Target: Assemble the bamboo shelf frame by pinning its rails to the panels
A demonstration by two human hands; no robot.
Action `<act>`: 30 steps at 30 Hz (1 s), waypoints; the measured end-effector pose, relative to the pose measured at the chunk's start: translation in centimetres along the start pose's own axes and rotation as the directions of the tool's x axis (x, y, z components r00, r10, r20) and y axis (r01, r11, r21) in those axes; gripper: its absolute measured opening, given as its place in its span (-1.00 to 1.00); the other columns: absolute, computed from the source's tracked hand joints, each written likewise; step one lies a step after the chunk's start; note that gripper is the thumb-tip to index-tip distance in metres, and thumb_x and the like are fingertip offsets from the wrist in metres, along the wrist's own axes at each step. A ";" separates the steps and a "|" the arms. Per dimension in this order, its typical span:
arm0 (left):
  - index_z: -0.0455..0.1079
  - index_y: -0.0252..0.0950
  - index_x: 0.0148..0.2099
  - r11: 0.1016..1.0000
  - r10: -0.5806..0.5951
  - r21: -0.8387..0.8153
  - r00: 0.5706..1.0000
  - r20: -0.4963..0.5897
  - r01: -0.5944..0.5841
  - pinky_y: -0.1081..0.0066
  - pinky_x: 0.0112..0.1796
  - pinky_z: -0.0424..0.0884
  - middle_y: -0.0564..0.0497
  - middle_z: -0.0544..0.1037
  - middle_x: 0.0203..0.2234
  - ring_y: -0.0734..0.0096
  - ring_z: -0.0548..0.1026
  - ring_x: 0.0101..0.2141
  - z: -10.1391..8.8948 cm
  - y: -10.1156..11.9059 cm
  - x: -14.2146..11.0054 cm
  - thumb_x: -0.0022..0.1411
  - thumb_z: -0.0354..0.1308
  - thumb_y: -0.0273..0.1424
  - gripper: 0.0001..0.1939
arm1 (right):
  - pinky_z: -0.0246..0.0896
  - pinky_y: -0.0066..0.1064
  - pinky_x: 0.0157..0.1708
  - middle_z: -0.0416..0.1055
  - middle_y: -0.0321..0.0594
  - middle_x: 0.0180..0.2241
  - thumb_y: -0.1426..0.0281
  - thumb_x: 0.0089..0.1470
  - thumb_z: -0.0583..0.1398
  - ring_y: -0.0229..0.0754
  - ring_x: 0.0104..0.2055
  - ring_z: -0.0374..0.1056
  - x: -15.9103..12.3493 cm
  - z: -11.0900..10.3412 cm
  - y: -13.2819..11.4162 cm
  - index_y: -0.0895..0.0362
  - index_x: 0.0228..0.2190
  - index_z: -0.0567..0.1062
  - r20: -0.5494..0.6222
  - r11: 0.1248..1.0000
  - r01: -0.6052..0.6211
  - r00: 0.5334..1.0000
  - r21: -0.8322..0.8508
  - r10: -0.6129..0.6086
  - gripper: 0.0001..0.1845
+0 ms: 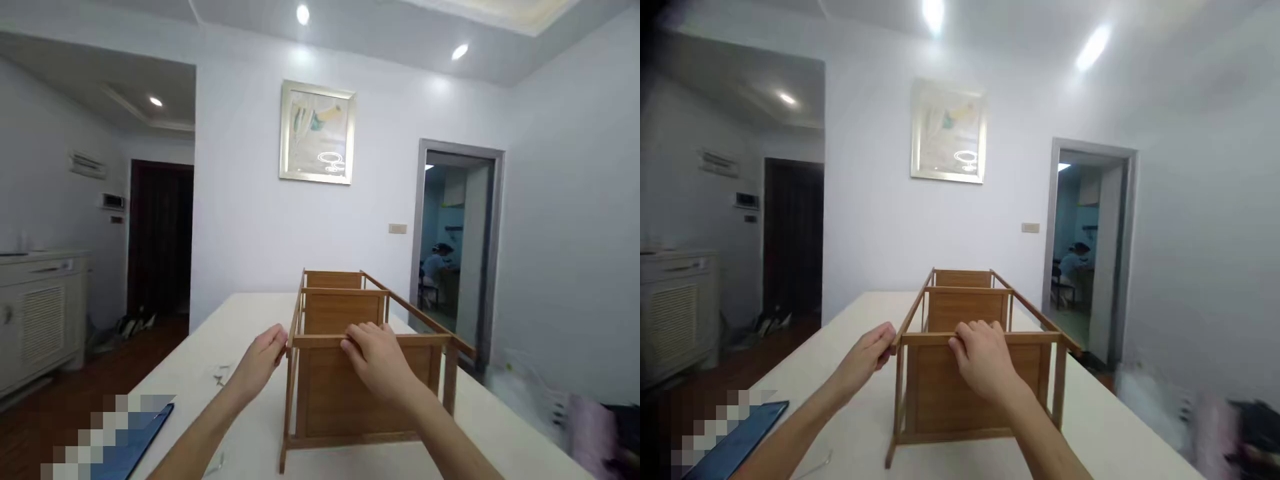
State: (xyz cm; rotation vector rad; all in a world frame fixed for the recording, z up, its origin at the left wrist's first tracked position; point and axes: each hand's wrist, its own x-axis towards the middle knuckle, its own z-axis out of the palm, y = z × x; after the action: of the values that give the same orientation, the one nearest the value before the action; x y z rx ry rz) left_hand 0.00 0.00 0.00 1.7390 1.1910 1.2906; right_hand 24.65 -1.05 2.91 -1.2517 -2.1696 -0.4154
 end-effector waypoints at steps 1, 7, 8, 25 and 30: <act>0.03 -0.19 -0.46 1.000 0.014 0.010 1.000 0.003 -0.014 0.44 -0.48 0.04 0.20 0.12 -0.59 0.49 0.07 -0.52 -0.1 0.3 -0.1 0.27 -0.15 0.00 -0.58 | -0.14 -0.32 -0.29 0.39 -0.33 -0.44 0.30 0.29 -0.01 -0.21 -0.35 0.22 0.1 0.0 0.0 0.08 -0.44 0.33 -0.004 1.000 0.002 1.000 -0.002 -0.002 -0.72; 0.09 -0.20 -0.44 0.999 0.010 0.047 0.996 0.084 -0.014 0.45 -0.50 0.03 0.21 0.13 -0.61 0.50 0.08 -0.55 -0.8 1.3 -0.2 0.28 -0.13 -0.06 -0.63 | -0.13 -0.32 -0.28 0.41 -0.31 -0.42 0.31 0.29 0.00 -0.22 -0.36 0.23 0.4 -0.3 -0.3 0.08 -0.44 0.35 -0.013 1.000 0.010 1.000 -0.003 -0.010 -0.72; 0.11 -0.20 -0.44 0.998 0.013 0.060 0.996 0.092 -0.019 0.45 -0.50 0.03 0.21 0.13 -0.61 0.50 0.09 -0.55 -0.9 1.3 -0.1 0.28 -0.13 -0.08 -0.65 | -0.13 -0.32 -0.28 0.41 -0.31 -0.42 0.31 0.29 0.00 -0.23 -0.37 0.23 0.4 -0.3 -0.3 0.08 -0.44 0.35 -0.013 1.000 0.011 1.000 -0.001 -0.011 -0.73; 0.39 -0.26 -0.20 0.662 -0.098 0.730 0.985 -0.145 0.173 0.36 -0.20 0.37 -0.04 0.54 -0.26 0.33 0.50 -0.28 -8.7 -9.8 2.3 0.17 -0.07 -0.47 -0.77 | 0.11 -0.18 -0.11 0.43 -0.16 -0.23 0.29 0.25 0.06 -0.10 -0.17 0.30 -0.5 -0.4 -0.6 0.05 -0.06 0.40 -0.163 0.998 0.062 0.985 -0.001 -0.061 -0.73; 0.42 -0.28 -0.32 0.511 -0.198 0.833 0.972 -0.125 0.211 0.31 -0.15 0.33 -0.10 0.54 -0.29 0.21 0.50 -0.18 -9.4 -15.7 0.7 0.06 -0.01 -0.53 -0.80 | 0.15 -0.07 0.00 0.36 -0.04 -0.08 0.32 0.20 0.11 -0.01 -0.02 0.25 -1.5 -0.9 -0.8 0.13 0.01 0.36 -0.334 0.993 0.115 0.937 0.024 -0.101 -0.65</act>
State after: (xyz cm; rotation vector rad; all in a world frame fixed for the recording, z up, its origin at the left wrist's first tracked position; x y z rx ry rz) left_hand -13.35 6.29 -10.86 2.1034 2.2093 0.5453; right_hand 24.84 -2.96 2.67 -0.9617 -1.9505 -0.5778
